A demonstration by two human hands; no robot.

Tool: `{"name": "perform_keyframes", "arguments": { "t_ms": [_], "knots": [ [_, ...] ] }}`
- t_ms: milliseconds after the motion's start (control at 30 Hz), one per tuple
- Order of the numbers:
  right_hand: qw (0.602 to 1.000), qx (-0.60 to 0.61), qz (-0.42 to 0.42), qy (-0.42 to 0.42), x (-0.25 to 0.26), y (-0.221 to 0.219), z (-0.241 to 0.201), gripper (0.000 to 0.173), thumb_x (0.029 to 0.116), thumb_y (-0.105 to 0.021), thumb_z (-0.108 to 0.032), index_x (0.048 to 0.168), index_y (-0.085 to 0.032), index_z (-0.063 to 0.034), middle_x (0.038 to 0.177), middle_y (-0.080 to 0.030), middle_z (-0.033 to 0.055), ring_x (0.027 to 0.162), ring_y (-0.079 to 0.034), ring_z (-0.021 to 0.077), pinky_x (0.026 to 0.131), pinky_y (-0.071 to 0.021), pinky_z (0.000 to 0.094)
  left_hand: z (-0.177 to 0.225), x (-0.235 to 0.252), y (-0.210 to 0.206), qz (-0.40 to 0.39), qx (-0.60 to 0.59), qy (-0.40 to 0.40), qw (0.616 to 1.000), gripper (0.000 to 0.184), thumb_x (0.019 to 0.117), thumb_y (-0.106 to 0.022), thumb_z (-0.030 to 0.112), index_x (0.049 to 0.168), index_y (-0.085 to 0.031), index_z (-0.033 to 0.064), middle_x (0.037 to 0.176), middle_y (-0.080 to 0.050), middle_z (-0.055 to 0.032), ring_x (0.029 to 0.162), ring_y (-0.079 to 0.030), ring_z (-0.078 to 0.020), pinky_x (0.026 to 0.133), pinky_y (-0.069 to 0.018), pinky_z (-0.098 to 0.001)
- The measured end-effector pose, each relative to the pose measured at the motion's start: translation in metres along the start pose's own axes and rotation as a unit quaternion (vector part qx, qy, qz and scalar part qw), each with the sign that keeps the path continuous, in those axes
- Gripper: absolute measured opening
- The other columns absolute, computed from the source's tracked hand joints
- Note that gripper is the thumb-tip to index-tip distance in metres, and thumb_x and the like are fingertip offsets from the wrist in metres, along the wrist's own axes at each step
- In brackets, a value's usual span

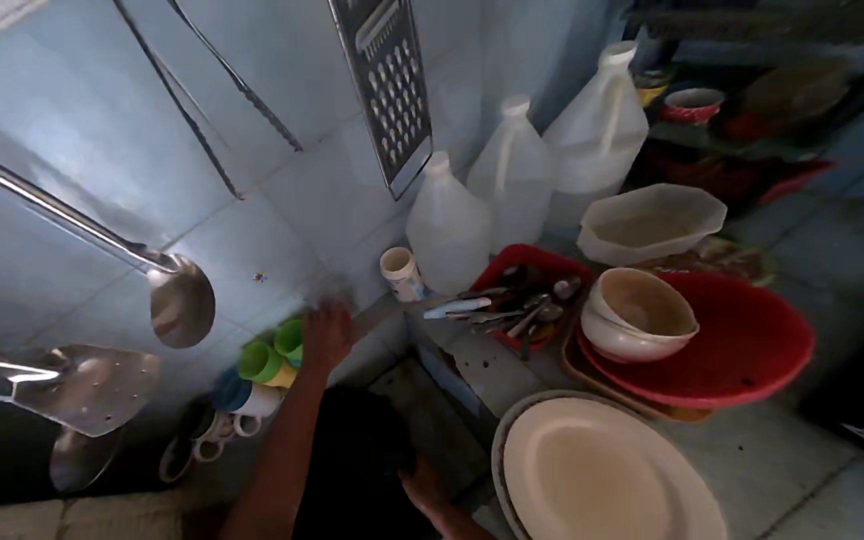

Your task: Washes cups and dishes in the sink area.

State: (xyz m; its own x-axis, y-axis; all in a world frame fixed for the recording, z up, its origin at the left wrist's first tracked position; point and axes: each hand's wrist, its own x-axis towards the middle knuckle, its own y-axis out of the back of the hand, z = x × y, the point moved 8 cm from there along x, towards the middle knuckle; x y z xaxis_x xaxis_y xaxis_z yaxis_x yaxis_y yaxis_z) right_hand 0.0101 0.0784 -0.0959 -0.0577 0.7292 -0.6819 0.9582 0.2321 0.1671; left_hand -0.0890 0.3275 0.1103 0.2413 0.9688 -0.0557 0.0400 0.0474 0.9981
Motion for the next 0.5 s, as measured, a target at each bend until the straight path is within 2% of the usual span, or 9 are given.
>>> {"name": "perform_keyframes", "arguments": {
  "t_ms": [33, 133, 233, 267, 333, 400, 500],
  "knots": [
    [1.000, 0.003, -0.001, -0.002, 0.000, 0.000, 0.000, 0.052, 0.1028, -0.060, -0.032, 0.143, -0.053, -0.0006, 0.133, -0.064, 0.0235, 0.125, -0.062, 0.0358, 0.107, -0.0479, 0.0539, -0.002, 0.003, -0.007, -0.001, 0.023, -0.001, 1.000, 0.055, 0.1012, -0.056, 0.042, 0.143, -0.055, 0.0064, 0.143, -0.056, -0.0220, 0.137, -0.050, -0.0401, 0.119, -0.0270, -0.0597],
    [1.000, 0.008, 0.005, 0.001, 0.002, 0.000, 0.000, 0.050, 0.1030, -0.059, -0.033, 0.142, -0.055, -0.0016, 0.128, -0.066, 0.0229, 0.119, -0.065, 0.0355, 0.103, -0.0505, 0.0543, -0.002, 0.004, -0.016, 0.004, 0.070, 0.005, 0.998, 0.056, 0.1016, -0.056, 0.034, 0.147, -0.050, 0.0019, 0.152, -0.047, -0.0254, 0.145, -0.039, -0.0426, 0.120, -0.0219, -0.0637],
    [1.000, -0.001, 0.004, 0.001, -0.001, 0.000, -0.002, 0.054, 0.1027, -0.060, -0.031, 0.146, -0.050, -0.0015, 0.136, -0.062, 0.0230, 0.127, -0.061, 0.0350, 0.109, -0.0475, 0.0528, 0.011, 0.003, -0.007, 0.019, 0.054, 0.011, 0.998, 0.054, 0.1013, -0.058, 0.031, 0.148, -0.051, 0.0048, 0.159, -0.038, -0.0250, 0.152, -0.026, -0.0437, 0.121, -0.0123, -0.0680],
    [1.000, -0.001, 0.006, 0.005, -0.001, 0.001, -0.003, 0.055, 0.1022, -0.061, -0.030, 0.147, -0.049, -0.0009, 0.138, -0.060, 0.0236, 0.130, -0.059, 0.0353, 0.110, -0.0463, 0.0524, 0.021, 0.005, -0.001, 0.042, 0.040, -0.002, 0.998, 0.050, 0.1010, -0.057, 0.027, 0.147, -0.055, 0.0069, 0.160, -0.039, -0.0231, 0.153, -0.026, -0.0418, 0.122, -0.0105, -0.0678],
    [1.000, -0.003, 0.011, 0.011, 0.000, 0.001, -0.004, 0.057, 0.1011, -0.063, -0.029, 0.148, -0.048, -0.0006, 0.140, -0.060, 0.0240, 0.131, -0.058, 0.0357, 0.111, -0.0459, 0.0525, 0.048, 0.013, 0.011, 0.069, 0.017, -0.046, 0.996, 0.049, 0.1008, -0.059, 0.023, 0.147, -0.054, 0.0075, 0.160, -0.040, -0.0197, 0.154, -0.026, -0.0372, 0.123, -0.0124, -0.0653],
    [1.000, -0.013, 0.012, -0.002, -0.001, 0.001, -0.003, 0.058, 0.1006, -0.063, -0.030, 0.148, -0.048, -0.0011, 0.139, -0.060, 0.0235, 0.130, -0.059, 0.0358, 0.110, -0.0466, 0.0531, 0.079, 0.026, 0.021, 0.079, -0.007, -0.083, 0.993, 0.053, 0.1013, -0.061, 0.021, 0.151, -0.049, 0.0077, 0.161, -0.040, -0.0159, 0.154, -0.027, -0.0336, 0.123, -0.0157, -0.0634],
    [1.000, -0.015, 0.005, -0.013, -0.002, 0.001, 0.000, 0.058, 0.1019, -0.061, -0.031, 0.149, -0.048, -0.0005, 0.140, -0.059, 0.0247, 0.131, -0.058, 0.0374, 0.110, -0.0454, 0.0549, 0.113, 0.052, 0.026, 0.096, -0.042, -0.122, 0.987, 0.056, 0.1004, -0.063, 0.016, 0.153, -0.045, 0.0067, 0.161, -0.041, -0.0144, 0.154, -0.028, -0.0342, 0.120, -0.0195, -0.0658]
  ]
}}
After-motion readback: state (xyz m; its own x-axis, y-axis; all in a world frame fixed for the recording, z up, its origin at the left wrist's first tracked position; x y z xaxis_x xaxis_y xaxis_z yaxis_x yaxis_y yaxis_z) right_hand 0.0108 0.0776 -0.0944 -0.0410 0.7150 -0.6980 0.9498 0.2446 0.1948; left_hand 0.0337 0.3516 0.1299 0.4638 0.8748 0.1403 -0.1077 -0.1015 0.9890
